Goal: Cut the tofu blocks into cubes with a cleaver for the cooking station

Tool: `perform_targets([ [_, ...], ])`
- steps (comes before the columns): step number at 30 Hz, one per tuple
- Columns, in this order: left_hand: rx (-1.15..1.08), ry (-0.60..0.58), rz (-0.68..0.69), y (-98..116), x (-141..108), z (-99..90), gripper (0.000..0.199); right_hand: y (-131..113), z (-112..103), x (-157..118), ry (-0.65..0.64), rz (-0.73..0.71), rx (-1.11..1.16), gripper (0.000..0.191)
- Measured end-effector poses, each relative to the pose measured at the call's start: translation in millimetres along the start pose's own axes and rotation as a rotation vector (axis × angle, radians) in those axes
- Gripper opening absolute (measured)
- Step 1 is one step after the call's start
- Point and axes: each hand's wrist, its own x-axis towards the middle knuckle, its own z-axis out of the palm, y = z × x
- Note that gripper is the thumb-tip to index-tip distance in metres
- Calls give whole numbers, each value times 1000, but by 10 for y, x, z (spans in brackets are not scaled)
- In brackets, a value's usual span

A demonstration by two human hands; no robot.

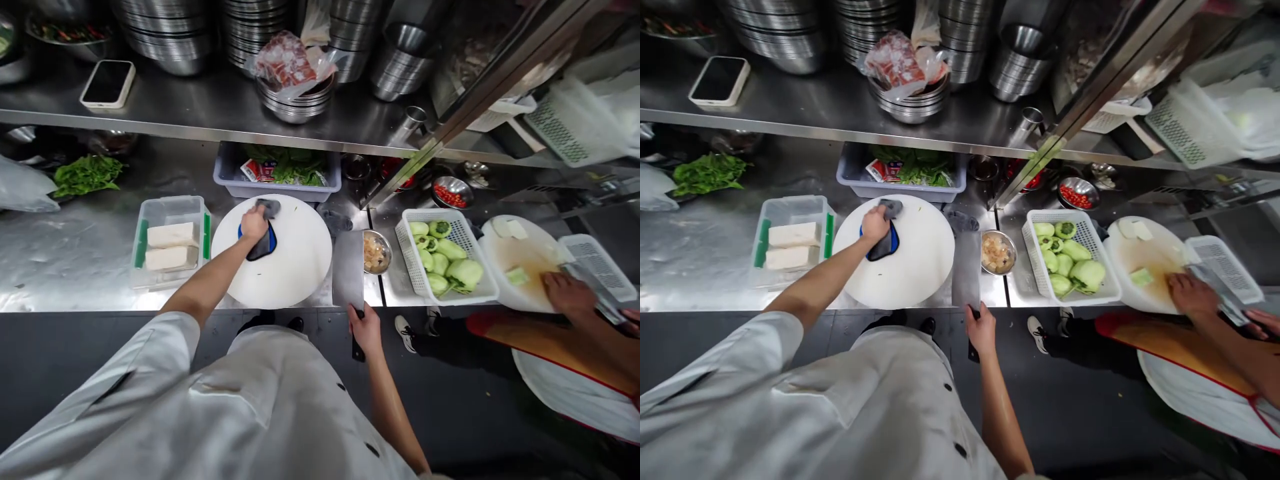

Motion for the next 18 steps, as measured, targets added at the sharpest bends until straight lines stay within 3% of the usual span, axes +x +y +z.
perform_targets([
  [2, -13, 59, -45, 183, 326, 8, 50, 235, -135, -336, 19, 81, 38, 43],
  [5, -8, -94, 166, 699, 601, 171, 43, 559, -258, -792, 84, 222, 105, 46],
  [8, -68, -262, 427, 1121, 443, 378, 30, 801, -318, -1077, 156, 301, 203, 48],
  [10, -163, -335, 558, 1141, 127, 437, 24, 902, -359, -1142, 185, 318, 257, 47],
  [12, -269, -430, 659, 926, -305, 397, 20, 955, -404, -1118, 189, 309, 287, 46],
  [14, -328, -531, 699, 546, -825, 273, 19, 963, -442, -1029, 170, 283, 291, 47],
  [18, -319, -594, 547, -378, -2020, -8, 17, 857, -434, -756, 51, 219, 242, 47],
])
